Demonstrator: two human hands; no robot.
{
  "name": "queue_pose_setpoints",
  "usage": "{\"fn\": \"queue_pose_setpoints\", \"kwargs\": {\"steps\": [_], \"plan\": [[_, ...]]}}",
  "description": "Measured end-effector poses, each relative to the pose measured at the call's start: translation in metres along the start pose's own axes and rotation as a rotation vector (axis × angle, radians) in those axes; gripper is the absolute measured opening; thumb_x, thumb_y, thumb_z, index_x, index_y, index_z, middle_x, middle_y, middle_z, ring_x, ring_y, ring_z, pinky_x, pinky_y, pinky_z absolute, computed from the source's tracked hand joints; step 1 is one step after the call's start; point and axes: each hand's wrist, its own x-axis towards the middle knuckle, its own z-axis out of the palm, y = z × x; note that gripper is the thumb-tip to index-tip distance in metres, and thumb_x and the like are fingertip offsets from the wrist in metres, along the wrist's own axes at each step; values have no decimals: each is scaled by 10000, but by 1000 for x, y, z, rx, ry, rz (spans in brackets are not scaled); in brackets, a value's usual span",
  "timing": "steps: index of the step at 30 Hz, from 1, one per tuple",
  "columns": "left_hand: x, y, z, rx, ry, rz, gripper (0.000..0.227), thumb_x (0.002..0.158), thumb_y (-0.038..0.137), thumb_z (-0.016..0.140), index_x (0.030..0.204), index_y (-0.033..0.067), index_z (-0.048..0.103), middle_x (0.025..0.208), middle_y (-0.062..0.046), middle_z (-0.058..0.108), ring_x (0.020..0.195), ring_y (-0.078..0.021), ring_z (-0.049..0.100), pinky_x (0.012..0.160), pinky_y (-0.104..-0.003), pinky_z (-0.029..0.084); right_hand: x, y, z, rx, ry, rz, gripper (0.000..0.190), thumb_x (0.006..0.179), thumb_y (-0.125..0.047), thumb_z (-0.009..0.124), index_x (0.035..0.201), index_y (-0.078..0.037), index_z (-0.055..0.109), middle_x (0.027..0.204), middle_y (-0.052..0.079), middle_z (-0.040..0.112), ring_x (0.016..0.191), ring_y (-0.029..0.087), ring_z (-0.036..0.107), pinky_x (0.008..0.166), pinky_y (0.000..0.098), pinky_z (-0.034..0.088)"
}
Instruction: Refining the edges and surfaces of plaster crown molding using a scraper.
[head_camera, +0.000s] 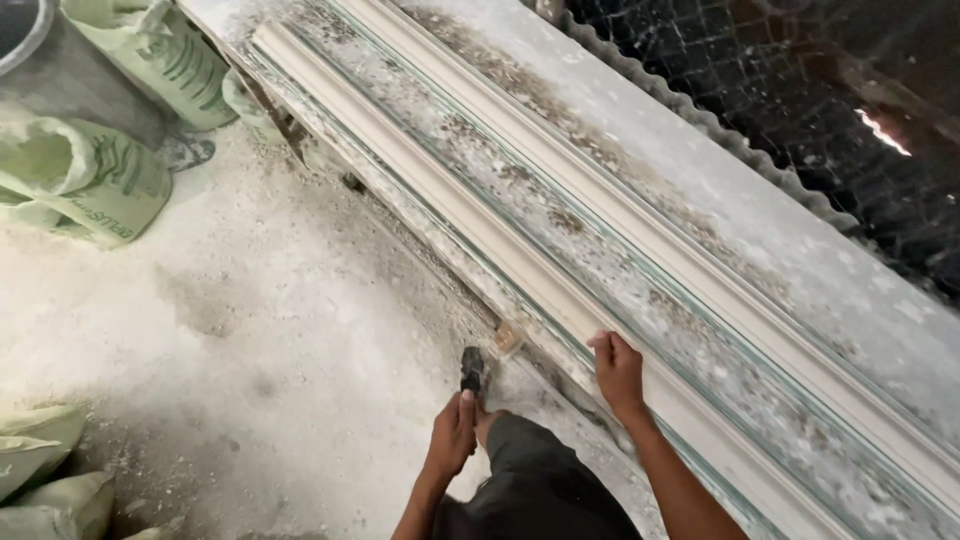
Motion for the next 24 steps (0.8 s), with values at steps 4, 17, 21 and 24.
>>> {"fn": "queue_pose_setpoints", "kwargs": {"steps": [4, 17, 21, 24], "plan": [[67, 15, -45, 28, 15, -187, 476, 1061, 372, 464, 767, 21, 591, 583, -94, 565, 498, -183, 525, 520, -341, 461, 65, -34, 67, 72, -57, 77, 344, 1029, -258, 552, 893, -9, 746, 539, -28, 404, 495, 92, 316, 493, 281, 284], [342, 177, -149, -30, 200, -97, 399, 983, 339, 594, 908, -37, 703, 751, -112, 701, 688, -196, 656, 674, -322, 555, 282, -162, 253, -81, -676, -34, 527, 1000, -279, 535, 1464, -71, 393, 1279, 147, 567, 1069, 257, 631, 890, 397, 571], [419, 222, -159, -144, 142, -27, 427, 1000, 297, 547, 838, -62, 712, 795, -114, 697, 727, -192, 582, 718, -318, 521, 317, -214, 306, -12, -805, -17, 806, 979, -301, 577, 1603, -78, 118, 1609, 205, 279, 1418, 404, 425, 1086, 500, 412], [498, 232, -185, -94, -3, 11, 433, 1009, 318, 564, 751, -19, 650, 690, -70, 580, 635, -162, 516, 617, -315, 477, 359, -197, 368, -33, -551, 8, 688, 975, -153, 515, 1573, 7, 215, 1319, 214, 535, 1021, 302, 627, 858, 379, 510]]}}
